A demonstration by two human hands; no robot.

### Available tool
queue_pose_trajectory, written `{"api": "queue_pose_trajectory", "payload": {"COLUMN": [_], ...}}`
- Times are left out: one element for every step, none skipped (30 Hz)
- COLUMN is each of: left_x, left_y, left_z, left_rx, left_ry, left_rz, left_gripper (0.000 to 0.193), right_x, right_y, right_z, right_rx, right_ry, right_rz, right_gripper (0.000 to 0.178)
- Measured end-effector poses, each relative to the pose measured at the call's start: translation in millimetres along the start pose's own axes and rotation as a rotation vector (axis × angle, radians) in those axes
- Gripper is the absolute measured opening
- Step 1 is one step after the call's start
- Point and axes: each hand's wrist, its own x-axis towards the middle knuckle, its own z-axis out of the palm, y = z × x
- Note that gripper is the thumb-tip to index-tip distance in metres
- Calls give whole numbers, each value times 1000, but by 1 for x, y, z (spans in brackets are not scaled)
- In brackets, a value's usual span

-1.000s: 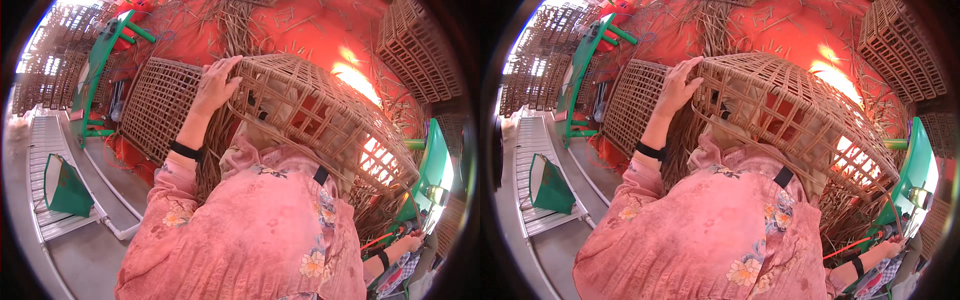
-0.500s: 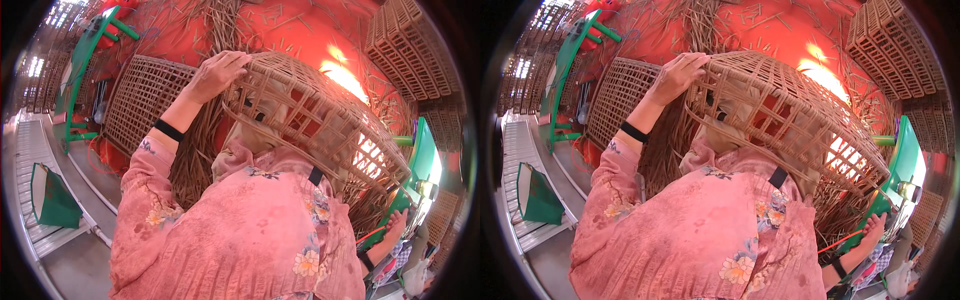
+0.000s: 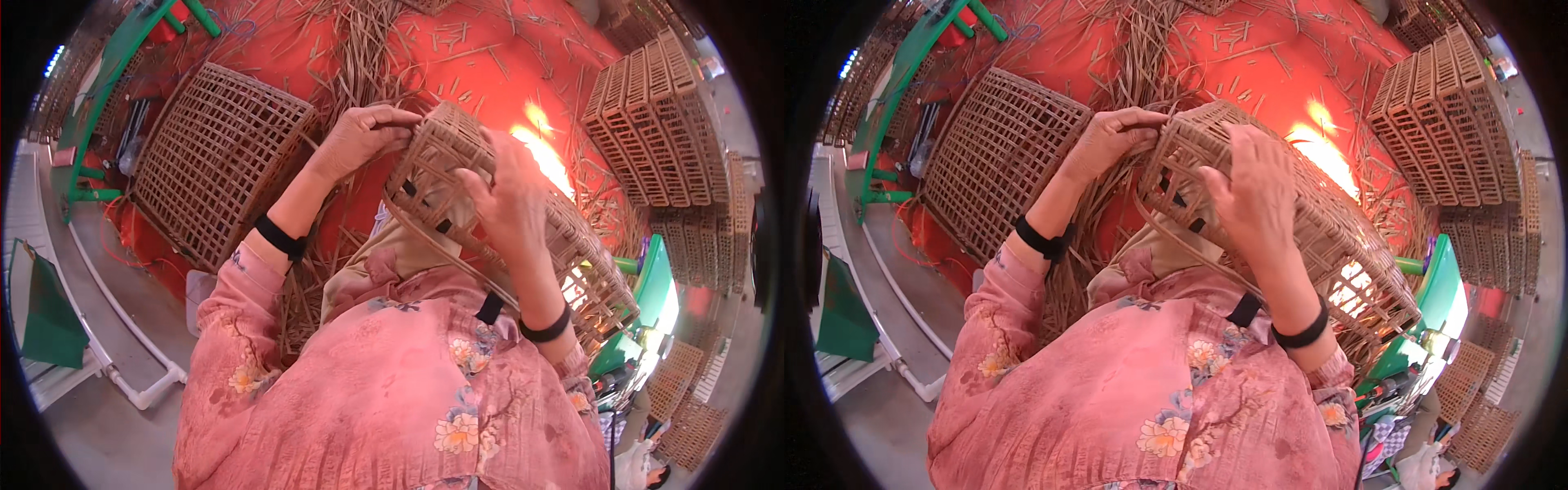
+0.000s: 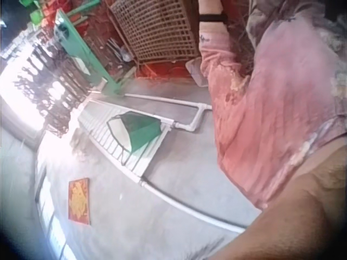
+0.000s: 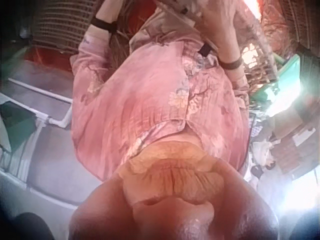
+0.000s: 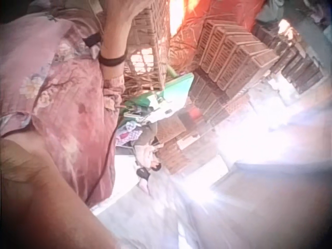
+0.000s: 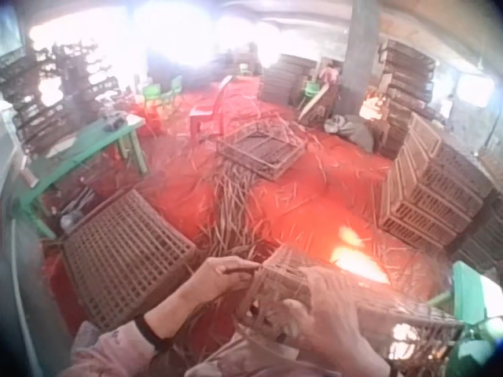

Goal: The recorder is weaving and finishing the edges of a bamboo basket using thin strips of bamboo.

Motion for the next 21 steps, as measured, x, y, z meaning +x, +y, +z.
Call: {"api": "queue_pose_trajectory", "payload": {"left_x": [-3, -5, -7, -8, -8, -9, -8, -8, -8, -8, -7, -7, -7, -7, -6, -5, -4, -4, -3, -1, -1], "left_y": [-1, -2, -3, -4, -5, -7, -10, -13, -16, -19, -23, -25, -28, -29, -30, -30, -30, -29, -28, -27, -25], "left_z": [3, 6, 10, 12, 14, 15, 17, 18, 19, 20, 21, 22, 23, 24, 24, 24, 24, 25, 24, 24, 25], "left_rx": [45, 67, 247, 338, 428, 516, 500, 515, 530, 549, 543, 550, 556, 560, 562, 550, 540, 524, 542, 552, 568], "left_ry": [-16, -39, -10, -4, 3, 10, 58, 68, 74, 79, 111, 122, 134, 145, 148, 147, 145, 140, 144, 142, 134], "left_rz": [2, 31, 125, 208, 296, 405, 453, 477, 515, 552, 625, 655, 685, 719, 756, 768, 766, 782, 760, 754, 734], "left_gripper": [26, 27, 28, 28, 28, 27, 27, 26, 26, 26, 23, 24, 25, 26, 28, 29, 29, 29, 29, 29, 29], "right_x": [5, 6, 7, 8, 9, 8, 9, 9, 9, 10, 10, 10, 11, 11, 12, 12, 13, 13, 14, 14, 15], "right_y": [-1, -2, -1, 0, 1, 1, 2, 2, 1, 0, -2, -3, -4, -4, -4, -3, -3, -1, 0, 2, 3], "right_z": [8, 13, 16, 18, 18, 17, 15, 14, 14, 14, 14, 15, 15, 16, 17, 17, 17, 17, 17, 17, 18], "right_rx": [11, -43, -103, -168, -181, -199, -204, -219, -221, -220, -228, -259, -277, -293, -284, -271, -258, -246, -235, -219, -218], "right_ry": [-73, -54, -72, -141, -106, -122, -130, -162, -184, -204, -212, -216, -202, -191, -177, -170, -163, -164, -160, -143, -149], "right_rz": [81, -14, -31, -8, -56, -61, -51, -69, -73, -79, -82, -96, -125, -160, -160, -164, -161, -158, -150, -141, -144], "right_gripper": [57, 57, 58, 59, 58, 58, 58, 57, 57, 56, 53, 53, 53, 53, 52, 50, 49, 48, 46, 45, 45]}}
